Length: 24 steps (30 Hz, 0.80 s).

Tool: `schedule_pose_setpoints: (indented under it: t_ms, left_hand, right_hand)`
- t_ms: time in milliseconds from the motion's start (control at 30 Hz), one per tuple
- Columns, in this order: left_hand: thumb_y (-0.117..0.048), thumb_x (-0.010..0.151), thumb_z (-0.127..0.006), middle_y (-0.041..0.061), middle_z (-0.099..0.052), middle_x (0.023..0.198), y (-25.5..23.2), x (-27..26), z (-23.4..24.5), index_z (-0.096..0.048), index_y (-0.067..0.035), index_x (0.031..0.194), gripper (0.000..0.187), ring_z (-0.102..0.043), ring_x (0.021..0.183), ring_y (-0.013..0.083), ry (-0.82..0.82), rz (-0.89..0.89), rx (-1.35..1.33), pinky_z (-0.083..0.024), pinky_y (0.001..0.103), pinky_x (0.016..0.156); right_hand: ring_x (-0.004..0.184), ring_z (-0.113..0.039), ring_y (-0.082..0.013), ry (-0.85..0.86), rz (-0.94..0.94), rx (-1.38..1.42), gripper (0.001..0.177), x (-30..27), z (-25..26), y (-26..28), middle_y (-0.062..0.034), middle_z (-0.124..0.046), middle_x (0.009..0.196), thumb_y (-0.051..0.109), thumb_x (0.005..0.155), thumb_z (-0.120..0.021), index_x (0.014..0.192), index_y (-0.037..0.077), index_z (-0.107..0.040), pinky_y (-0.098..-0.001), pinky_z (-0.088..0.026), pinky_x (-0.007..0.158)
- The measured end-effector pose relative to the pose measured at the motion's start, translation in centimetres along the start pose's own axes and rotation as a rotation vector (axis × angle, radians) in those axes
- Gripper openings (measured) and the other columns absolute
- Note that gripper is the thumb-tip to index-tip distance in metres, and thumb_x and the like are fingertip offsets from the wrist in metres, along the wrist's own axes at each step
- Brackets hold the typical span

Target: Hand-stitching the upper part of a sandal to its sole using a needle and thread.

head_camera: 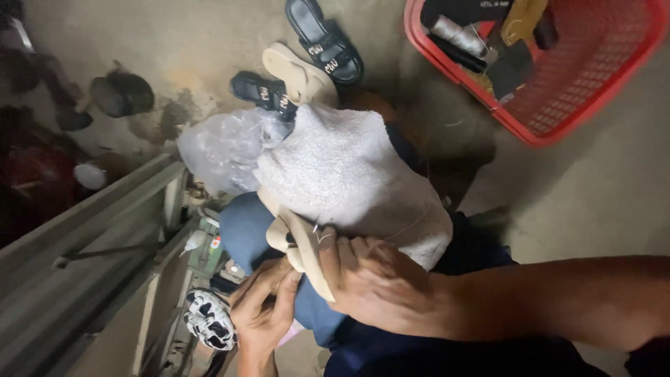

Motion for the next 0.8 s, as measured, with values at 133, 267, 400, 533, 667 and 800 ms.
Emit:
schedule_pose_setpoints:
  t_ms: [133,267,400,533,667,800]
  left_hand:
    - [0.006,0.084,-0.067,0.014,-0.077,0.096,1.6,-2.4,1.9,-0.069,0.006,0.103,0.020,-0.071,0.068,0.0175,-0.057,-0.021,0.187,-0.057,0.027,0.064]
    - [0.004,0.082,-0.063,0.012,-0.076,0.098,2.0,-4.3,2.3,-0.069,0.003,0.106,0.024,-0.068,0.075,0.0212,-0.065,0.082,0.226,-0.055,0.030,0.073]
    - [0.003,0.085,-0.060,0.010,-0.074,0.092,1.9,-5.1,1.8,-0.068,0.002,0.105,0.021,-0.062,0.071,0.0171,-0.083,0.131,0.071,-0.050,0.027,0.065]
    - [0.004,0.080,-0.058,0.005,-0.065,0.079,0.8,-5.7,1.1,-0.065,0.001,0.100,0.021,-0.054,0.066,0.0138,-0.068,0.095,0.046,-0.047,0.025,0.063]
    - [-0.001,0.084,-0.060,0.005,-0.066,0.081,-0.1,-6.2,0.1,-0.065,-0.002,0.103,0.020,-0.053,0.063,0.0124,-0.037,0.101,0.022,-0.045,0.025,0.057]
    - [-0.014,0.092,-0.066,0.003,-0.060,0.076,-0.7,-6.1,-0.1,-0.064,-0.001,0.109,0.022,-0.050,0.063,0.0118,0.042,0.138,-0.028,-0.044,0.026,0.057]
  right_hand:
    - [0.108,-0.060,-0.0372,0.066,-0.174,0.150,0.113,-5.2,-6.9,4.6,-0.0168,-0.062,0.128,0.090,0.068,-0.072,0.142,0.008,-0.052,-0.0561,-0.038,0.096]
    - [0.099,-0.063,-0.0231,-0.279,0.224,0.466,0.005,-1.8,5.4,-3.6,-0.0069,-0.065,0.094,0.010,0.087,-0.063,0.083,0.011,-0.065,-0.0406,-0.050,0.098]
    - [0.094,-0.053,-0.0252,-0.242,-0.174,0.089,0.017,-4.4,6.9,-9.7,-0.0198,-0.062,0.134,0.011,0.097,-0.079,0.101,-0.003,-0.071,-0.0310,-0.049,0.065]
    - [0.113,-0.061,-0.0367,-0.493,0.113,0.047,0.011,-3.6,8.0,-5.3,-0.0246,-0.065,0.125,-0.008,0.091,-0.075,0.099,-0.006,-0.068,-0.0471,-0.053,0.100]
    - [0.134,-0.049,-0.0314,-0.259,0.174,0.222,0.036,-3.5,2.6,-2.2,-0.0155,-0.064,0.132,0.023,0.093,-0.072,0.119,-0.001,-0.068,-0.0516,-0.031,0.118]
    - [0.118,-0.053,-0.0285,-0.196,0.254,0.364,0.015,-3.4,1.0,-3.2,-0.0071,-0.065,0.100,0.010,0.088,-0.069,0.103,0.006,-0.069,-0.0584,-0.017,0.125]
Point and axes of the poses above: each hand's wrist, its own x-axis towards the middle knuckle, its own z-axis out of the back of the hand, y = z × x, the point moved 2 cm from there along x, towards the middle knuckle
